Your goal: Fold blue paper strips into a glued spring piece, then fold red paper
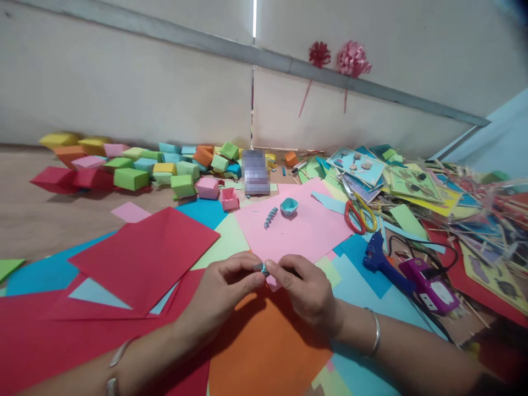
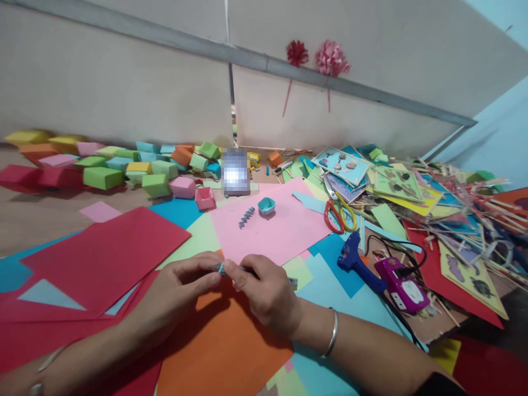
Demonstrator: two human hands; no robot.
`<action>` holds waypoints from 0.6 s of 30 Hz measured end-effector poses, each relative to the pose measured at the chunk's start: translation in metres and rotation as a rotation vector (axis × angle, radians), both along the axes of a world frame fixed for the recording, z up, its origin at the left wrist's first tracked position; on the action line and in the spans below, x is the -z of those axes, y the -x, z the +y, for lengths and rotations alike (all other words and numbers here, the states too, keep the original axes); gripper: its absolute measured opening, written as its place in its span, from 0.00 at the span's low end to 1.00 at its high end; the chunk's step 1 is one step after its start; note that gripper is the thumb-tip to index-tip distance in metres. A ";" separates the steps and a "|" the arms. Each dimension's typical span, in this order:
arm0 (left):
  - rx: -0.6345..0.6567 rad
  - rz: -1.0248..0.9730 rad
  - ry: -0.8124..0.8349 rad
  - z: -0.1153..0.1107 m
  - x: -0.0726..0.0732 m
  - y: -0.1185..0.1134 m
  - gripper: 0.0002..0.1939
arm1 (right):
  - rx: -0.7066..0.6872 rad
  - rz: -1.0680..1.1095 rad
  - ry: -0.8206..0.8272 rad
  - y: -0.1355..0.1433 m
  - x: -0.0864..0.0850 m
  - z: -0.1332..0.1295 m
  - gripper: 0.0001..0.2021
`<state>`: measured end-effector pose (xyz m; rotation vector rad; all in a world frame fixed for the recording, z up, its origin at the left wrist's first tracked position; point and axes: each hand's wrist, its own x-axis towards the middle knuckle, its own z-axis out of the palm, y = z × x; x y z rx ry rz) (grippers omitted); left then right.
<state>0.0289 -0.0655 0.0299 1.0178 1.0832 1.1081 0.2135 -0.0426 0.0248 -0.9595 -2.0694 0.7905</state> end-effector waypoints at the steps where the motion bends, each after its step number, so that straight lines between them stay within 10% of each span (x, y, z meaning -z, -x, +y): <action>1: -0.004 -0.002 -0.006 0.000 0.000 0.000 0.02 | 0.047 0.000 0.086 0.002 -0.002 -0.001 0.18; 14: -0.090 0.255 -0.204 -0.001 -0.009 0.001 0.05 | -0.054 0.075 -0.104 -0.001 -0.006 -0.007 0.13; 18: -0.019 0.318 -0.392 -0.003 -0.009 0.001 0.05 | -0.062 0.119 0.190 -0.002 -0.018 -0.005 0.06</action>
